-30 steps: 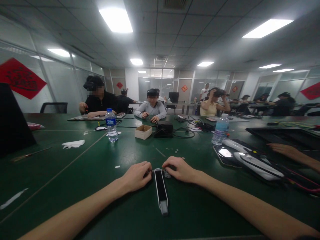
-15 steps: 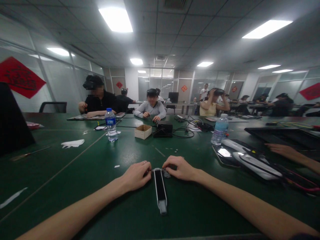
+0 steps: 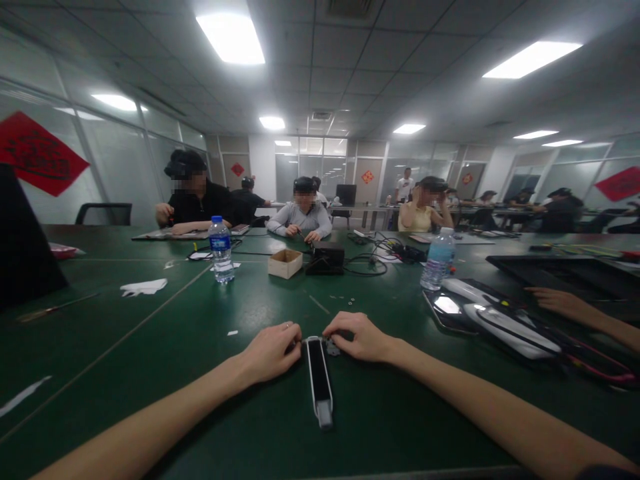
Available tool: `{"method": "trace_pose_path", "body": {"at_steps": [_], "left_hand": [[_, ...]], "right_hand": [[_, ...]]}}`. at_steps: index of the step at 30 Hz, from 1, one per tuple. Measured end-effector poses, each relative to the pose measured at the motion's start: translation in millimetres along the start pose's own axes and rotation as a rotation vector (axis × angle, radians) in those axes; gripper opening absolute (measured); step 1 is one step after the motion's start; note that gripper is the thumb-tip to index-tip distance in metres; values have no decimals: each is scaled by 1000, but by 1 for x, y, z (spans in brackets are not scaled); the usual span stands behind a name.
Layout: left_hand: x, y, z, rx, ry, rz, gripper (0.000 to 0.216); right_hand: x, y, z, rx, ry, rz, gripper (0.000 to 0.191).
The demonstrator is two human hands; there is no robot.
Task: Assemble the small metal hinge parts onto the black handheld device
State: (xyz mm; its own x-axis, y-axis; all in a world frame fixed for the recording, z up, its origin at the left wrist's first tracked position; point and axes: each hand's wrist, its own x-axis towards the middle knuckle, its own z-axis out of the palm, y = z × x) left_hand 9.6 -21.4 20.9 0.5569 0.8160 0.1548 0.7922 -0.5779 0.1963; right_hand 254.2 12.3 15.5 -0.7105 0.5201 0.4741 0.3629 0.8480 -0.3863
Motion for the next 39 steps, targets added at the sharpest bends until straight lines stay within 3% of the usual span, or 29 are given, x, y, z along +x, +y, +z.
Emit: {"method": "trace_pose_path", "body": {"at_steps": [39], "left_hand": [[0, 1, 1, -11, 14, 6, 12]], "right_hand": [[-1, 3, -3, 19, -2, 61, 11]]}}
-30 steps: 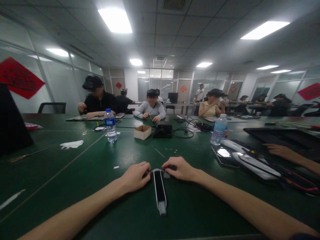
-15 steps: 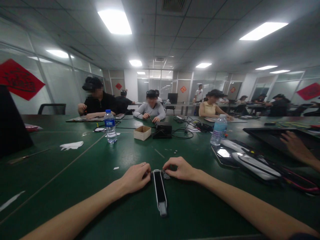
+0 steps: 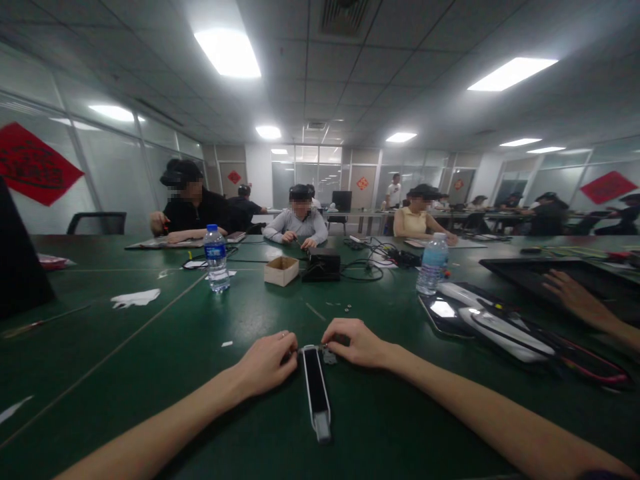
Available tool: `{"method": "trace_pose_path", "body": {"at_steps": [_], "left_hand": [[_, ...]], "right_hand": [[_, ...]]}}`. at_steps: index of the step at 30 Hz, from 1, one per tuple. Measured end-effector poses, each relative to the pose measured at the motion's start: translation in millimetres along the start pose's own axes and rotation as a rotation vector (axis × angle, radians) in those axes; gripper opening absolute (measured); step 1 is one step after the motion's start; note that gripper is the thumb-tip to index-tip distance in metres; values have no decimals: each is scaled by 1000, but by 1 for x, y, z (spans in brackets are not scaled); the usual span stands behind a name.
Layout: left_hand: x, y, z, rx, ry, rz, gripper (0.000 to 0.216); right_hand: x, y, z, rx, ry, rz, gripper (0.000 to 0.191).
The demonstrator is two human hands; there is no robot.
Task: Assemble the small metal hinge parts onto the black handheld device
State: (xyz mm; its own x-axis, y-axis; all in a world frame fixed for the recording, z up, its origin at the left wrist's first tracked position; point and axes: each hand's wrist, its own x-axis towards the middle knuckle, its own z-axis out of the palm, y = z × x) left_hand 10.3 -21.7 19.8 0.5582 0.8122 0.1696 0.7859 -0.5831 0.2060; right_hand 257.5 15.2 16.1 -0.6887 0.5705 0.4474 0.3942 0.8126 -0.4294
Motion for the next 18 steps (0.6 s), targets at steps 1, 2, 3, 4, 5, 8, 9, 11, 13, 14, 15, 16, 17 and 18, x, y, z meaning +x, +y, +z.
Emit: {"method": "trace_pose_path", "body": {"at_steps": [1, 2, 3, 4, 5, 8, 9, 11, 13, 14, 15, 16, 17, 18], "left_hand": [[0, 0, -1, -2, -5, -3, 12], [0, 1, -1, -6, -12, -6, 13], [1, 1, -2, -10, -19, -9, 13], [1, 1, -2, -13, -23, -11, 12], [1, 2, -3, -17, -25, -12, 12], [1, 3, -4, -18, -20, -13, 11], [1, 4, -4, -16, -19, -15, 10], [0, 4, -5, -9, -23, -19, 11], [0, 4, -5, -9, -28, -23, 12], [-1, 4, -5, -13, -28, -25, 12], [-1, 3, -5, -19, -27, -27, 12], [-2, 2, -5, -24, -27, -28, 13], [-2, 2, -5, -26, -29, -28, 13], [-2, 1, -5, -25, -31, -26, 14]], "right_hand": [[0, 0, 0, -4, -3, 3, 11], [0, 0, 0, -6, -13, 7, 11], [0, 0, 0, -5, -23, 13, 11], [-1, 0, -1, -3, -32, 19, 11], [-1, 0, -1, 1, -37, 25, 10], [-2, 0, 0, 14, -37, 42, 11], [-2, 0, 0, 16, -35, 53, 11], [-1, -2, -1, 21, -41, 83, 11], [0, -4, -1, 38, -52, 112, 11], [0, -5, -2, 52, -58, 124, 11], [0, -6, -2, 68, -63, 136, 11], [1, -7, -3, 81, -67, 148, 11], [1, -8, -3, 90, -70, 158, 11], [1, -8, -3, 99, -72, 165, 11]]}}
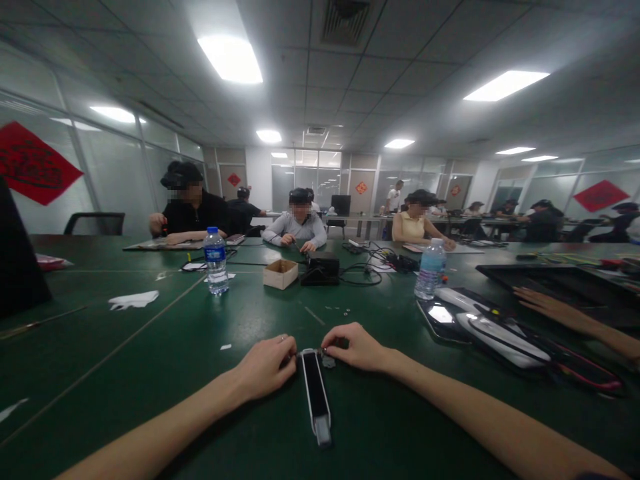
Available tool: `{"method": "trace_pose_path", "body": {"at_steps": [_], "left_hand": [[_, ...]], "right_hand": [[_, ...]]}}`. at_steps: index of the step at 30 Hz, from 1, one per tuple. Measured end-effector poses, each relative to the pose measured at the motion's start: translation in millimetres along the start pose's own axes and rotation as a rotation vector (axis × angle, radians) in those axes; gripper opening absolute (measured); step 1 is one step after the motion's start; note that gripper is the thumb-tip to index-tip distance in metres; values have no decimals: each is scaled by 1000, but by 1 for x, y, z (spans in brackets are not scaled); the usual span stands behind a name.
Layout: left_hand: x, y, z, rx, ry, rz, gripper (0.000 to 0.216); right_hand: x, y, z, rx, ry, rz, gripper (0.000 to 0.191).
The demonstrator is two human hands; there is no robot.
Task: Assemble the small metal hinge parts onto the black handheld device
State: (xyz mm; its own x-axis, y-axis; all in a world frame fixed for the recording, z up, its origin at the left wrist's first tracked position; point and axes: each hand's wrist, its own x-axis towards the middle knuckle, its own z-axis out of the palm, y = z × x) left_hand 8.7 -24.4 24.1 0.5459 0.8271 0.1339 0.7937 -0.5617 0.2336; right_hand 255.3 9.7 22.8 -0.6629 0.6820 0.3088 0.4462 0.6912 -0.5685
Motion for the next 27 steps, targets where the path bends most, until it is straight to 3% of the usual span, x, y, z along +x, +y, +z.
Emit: {"method": "trace_pose_path", "body": {"at_steps": [14, 27], "left_hand": [[0, -2, 3, 26, 23, 19, 10], [-1, 1, -1, -5, 9, 6, 12]], "right_hand": [[1, 11, 5, 70, 28, 25, 19], [1, 0, 3, 52, 6, 18, 12]]}}
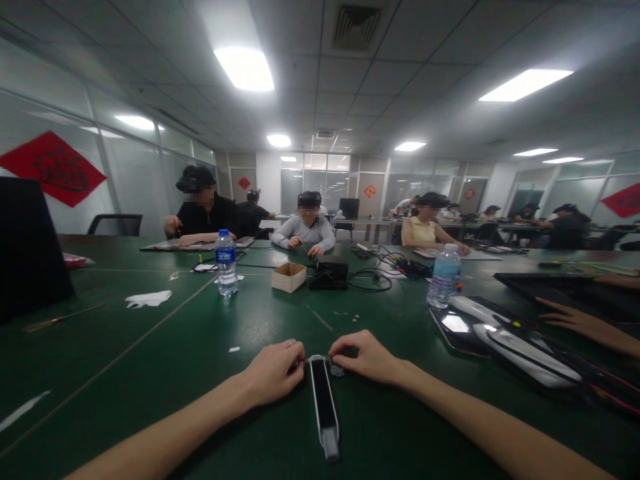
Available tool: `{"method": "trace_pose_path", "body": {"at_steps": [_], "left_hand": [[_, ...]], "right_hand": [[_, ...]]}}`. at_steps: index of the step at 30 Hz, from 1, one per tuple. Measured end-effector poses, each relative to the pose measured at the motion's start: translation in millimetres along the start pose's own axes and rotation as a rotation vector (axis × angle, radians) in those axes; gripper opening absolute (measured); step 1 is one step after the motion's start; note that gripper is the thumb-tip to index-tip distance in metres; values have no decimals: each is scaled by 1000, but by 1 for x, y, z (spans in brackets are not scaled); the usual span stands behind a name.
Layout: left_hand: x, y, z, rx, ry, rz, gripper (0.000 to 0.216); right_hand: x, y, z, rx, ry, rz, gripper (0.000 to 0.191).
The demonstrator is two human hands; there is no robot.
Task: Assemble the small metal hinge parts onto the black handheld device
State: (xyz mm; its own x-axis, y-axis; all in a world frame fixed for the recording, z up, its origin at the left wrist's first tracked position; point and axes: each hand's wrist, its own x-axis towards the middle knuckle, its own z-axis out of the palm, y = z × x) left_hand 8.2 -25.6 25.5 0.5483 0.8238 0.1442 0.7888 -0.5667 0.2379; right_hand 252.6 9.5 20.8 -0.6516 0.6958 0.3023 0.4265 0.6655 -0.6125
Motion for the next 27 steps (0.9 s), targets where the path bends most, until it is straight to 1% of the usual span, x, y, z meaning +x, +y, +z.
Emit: {"method": "trace_pose_path", "body": {"at_steps": [4, 7, 10, 12, 14, 16, 19, 22, 27], "left_hand": [[0, 0, 0, 23, 4, -1, 11], [1, 0, 1, 32, 1, -7, 12], [2, -2, 2, 21, -2, -8, 12], [2, -3, 4, 21, 3, 1, 12], [3, -5, 6, 21, 7, 7, 13], [4, -6, 8, 16, 10, 11, 13], [5, -7, 9, 12, 18, 19, 13], [6, -4, 8, 16, 10, 9, 15], [7, 1, 4, 36, 19, 1, 15]], "right_hand": [[-1, -2, 5, -33, 30, -9, 14], [-1, -2, 3, -201, -2, -80, 17], [0, 1, -8, -385, -21, -152, 20], [1, 6, -22, -506, 5, -150, 21], [2, 13, -38, -664, 3, -111, 23], [1, 21, -54, -801, -47, -27, 23], [-1, 31, -69, -869, -147, 113, 21], [-5, 40, -71, -841, -197, 192, 21], [-4, 54, -63, -778, -196, 230, 17]]}}
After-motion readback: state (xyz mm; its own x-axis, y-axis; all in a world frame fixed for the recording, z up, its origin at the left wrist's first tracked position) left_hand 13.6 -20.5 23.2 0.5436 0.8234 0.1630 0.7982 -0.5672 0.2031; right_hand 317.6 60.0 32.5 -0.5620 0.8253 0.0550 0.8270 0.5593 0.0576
